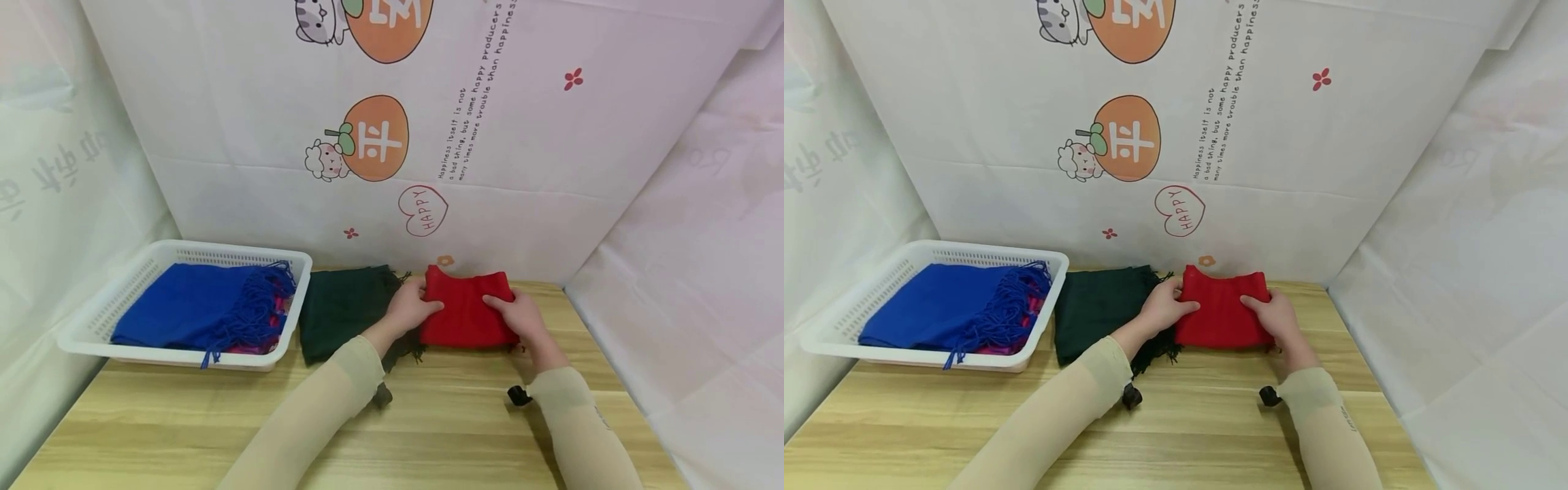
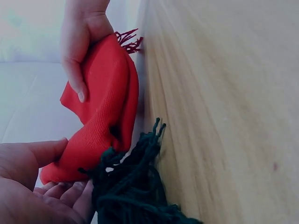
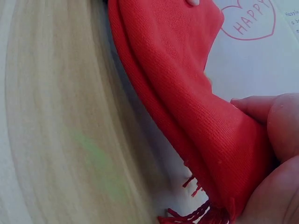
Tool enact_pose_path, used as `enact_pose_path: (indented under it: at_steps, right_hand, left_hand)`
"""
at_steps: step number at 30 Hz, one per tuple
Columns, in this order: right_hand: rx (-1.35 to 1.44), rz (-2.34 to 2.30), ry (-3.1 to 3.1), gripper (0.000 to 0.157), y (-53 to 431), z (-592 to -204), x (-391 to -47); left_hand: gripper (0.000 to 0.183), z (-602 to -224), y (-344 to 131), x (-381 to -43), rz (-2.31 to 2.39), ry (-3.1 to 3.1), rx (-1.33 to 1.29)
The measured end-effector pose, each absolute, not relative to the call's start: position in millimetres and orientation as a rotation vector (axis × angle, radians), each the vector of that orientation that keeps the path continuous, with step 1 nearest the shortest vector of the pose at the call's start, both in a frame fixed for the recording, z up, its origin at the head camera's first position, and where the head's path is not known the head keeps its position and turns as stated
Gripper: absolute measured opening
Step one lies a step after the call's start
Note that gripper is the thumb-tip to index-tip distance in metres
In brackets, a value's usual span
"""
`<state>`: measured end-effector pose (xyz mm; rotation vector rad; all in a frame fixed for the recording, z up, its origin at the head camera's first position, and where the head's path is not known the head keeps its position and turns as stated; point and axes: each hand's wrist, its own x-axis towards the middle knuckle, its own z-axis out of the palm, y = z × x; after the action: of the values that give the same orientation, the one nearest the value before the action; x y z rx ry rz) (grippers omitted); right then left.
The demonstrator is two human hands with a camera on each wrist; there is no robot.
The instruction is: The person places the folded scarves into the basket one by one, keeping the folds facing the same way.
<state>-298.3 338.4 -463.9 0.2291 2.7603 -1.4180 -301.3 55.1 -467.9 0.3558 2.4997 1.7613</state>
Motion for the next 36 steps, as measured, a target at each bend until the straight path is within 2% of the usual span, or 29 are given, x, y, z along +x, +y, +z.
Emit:
enact_pose_path:
  at_steps: [29, 36]
  right_hand:
    - [0.16, -1.502, 2.716, 0.072, 328, -449, -288]
    - [0.12, -1.55, 2.686, 0.066, 321, -449, -287]
  left_hand:
    - [0.048, -459, 34, -285, 1.941, 2.314, 0.274]
    - [0.049, -461, 21, -285, 1.977, 2.28, 0.279]
